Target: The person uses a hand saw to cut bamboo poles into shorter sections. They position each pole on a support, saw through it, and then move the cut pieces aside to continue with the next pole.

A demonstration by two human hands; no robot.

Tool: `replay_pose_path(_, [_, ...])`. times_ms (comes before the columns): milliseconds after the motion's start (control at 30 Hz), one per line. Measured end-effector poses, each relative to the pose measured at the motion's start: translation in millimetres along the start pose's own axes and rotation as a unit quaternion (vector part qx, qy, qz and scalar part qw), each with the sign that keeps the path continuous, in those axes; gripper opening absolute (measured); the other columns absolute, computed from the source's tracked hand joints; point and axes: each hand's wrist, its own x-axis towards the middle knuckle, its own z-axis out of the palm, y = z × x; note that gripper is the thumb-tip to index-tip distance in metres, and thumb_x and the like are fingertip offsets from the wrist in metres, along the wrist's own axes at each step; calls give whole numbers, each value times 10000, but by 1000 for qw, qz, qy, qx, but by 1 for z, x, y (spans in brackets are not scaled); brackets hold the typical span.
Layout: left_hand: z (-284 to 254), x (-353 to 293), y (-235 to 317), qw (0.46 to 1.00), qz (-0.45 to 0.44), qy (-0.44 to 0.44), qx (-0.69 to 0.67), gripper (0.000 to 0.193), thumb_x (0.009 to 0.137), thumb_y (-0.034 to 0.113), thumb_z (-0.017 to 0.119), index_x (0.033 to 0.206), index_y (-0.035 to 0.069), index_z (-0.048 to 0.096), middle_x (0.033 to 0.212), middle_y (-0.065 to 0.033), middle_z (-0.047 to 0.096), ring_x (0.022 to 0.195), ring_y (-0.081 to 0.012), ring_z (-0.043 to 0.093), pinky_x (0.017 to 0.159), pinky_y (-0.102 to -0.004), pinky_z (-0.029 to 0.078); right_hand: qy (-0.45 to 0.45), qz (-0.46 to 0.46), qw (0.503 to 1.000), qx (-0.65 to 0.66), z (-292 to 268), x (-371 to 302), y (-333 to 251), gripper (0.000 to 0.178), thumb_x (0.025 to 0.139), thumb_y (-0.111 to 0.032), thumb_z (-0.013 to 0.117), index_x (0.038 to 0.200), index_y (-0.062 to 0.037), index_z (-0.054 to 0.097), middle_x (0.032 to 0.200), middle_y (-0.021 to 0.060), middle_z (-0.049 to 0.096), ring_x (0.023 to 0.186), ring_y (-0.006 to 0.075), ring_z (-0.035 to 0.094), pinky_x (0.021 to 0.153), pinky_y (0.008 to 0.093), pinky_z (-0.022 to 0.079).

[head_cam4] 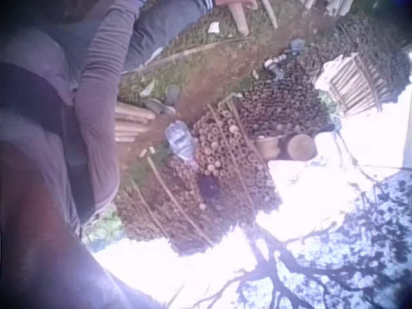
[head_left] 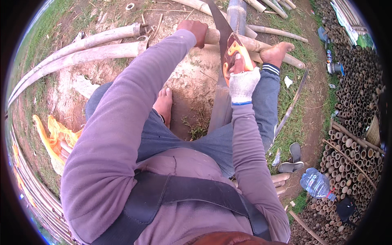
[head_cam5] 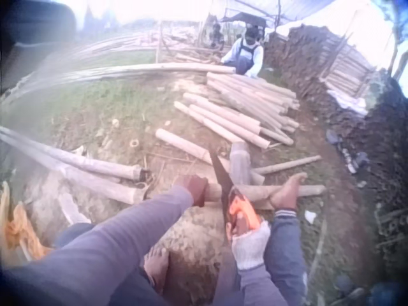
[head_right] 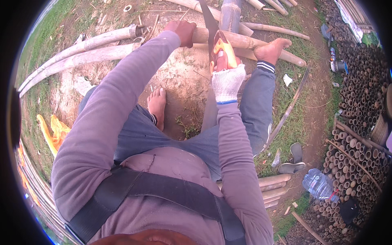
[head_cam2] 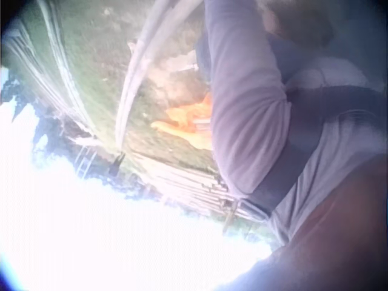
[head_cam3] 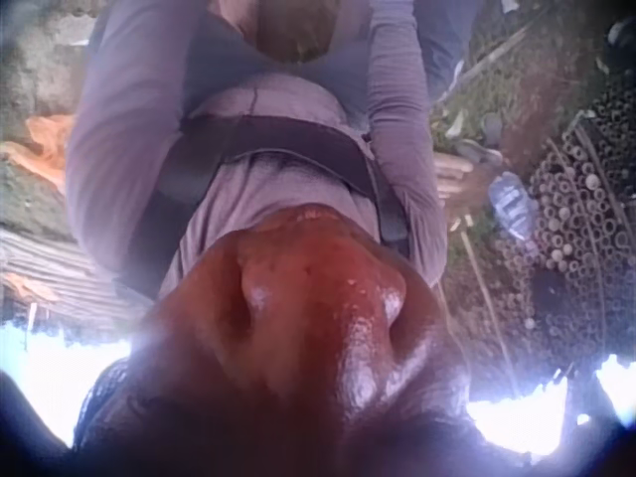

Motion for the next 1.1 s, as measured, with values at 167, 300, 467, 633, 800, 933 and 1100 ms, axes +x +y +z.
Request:
replay_pose_path(167, [-2,-7,-8,1000,-5,-18,5,624,825,358,867,1364,122,660,1163,-138,789,1079,-317,779,942,-454,628,5,31,998,52,-35,-68,12,246,1065,-238,745,1075,-15,643,721,24,651,576,83,606,538,256,527])
replay_pose_path(300, [2,-7,-5,999,-28,-35,-15,550,844,329,867,1340,150,714,1186,-93,806,1103,-280,786,953,-443,638,16,84,996,2,-111,-179,-7,300,1054,-258,747,1017,-4,591,708,65,658,569,113,632,543,260,542])
replay_pose_path(467, [10,-6,2,1000,-12,-11,-9,570,835,332,878,1338,134,701,1168,-107,801,1094,-295,783,941,-445,634,-15,117,972,202,-61,-64,47,194,1059,-70,698,1237,-10,650,1076,133,730,832,190,719,708,317,612])
replay_pose_path(633, [0,-5,2,1000,-5,-16,-7,577,822,339,879,1328,143,683,1146,-115,794,1068,-302,781,917,-457,633,-19,11,1000,9,1,-10,6,242,1052,-222,764,1122,-18,654,793,40,665,635,104,631,570,273,528])
replay_pose_path(800, [2,-7,-8,999,-32,-34,8,559,860,346,874,1356,150,706,1172,-93,807,1080,-267,787,945,-428,634,-6,91,995,32,-100,-154,0,235,1068,-203,721,1064,4,611,784,72,686,612,125,661,549,272,564])
replay_pose_path(933, [10,3,0,999,-28,-23,18,556,858,366,882,1343,147,723,1184,-100,808,1083,-276,789,940,-430,637,31,79,991,102,-90,-155,-5,187,1082,-172,654,1103,10,614,940,136,727,753,170,720,659,302,599])
replay_pose_path(1100, [-2,4,6,1000,5,3,8,584,827,362,882,1329,126,699,1157,-115,803,1074,-307,785,930,-442,628,-3,72,996,55,3,7,2,241,1053,-189,758,1139,0,635,913,59,683,666,113,625,602,266,553])
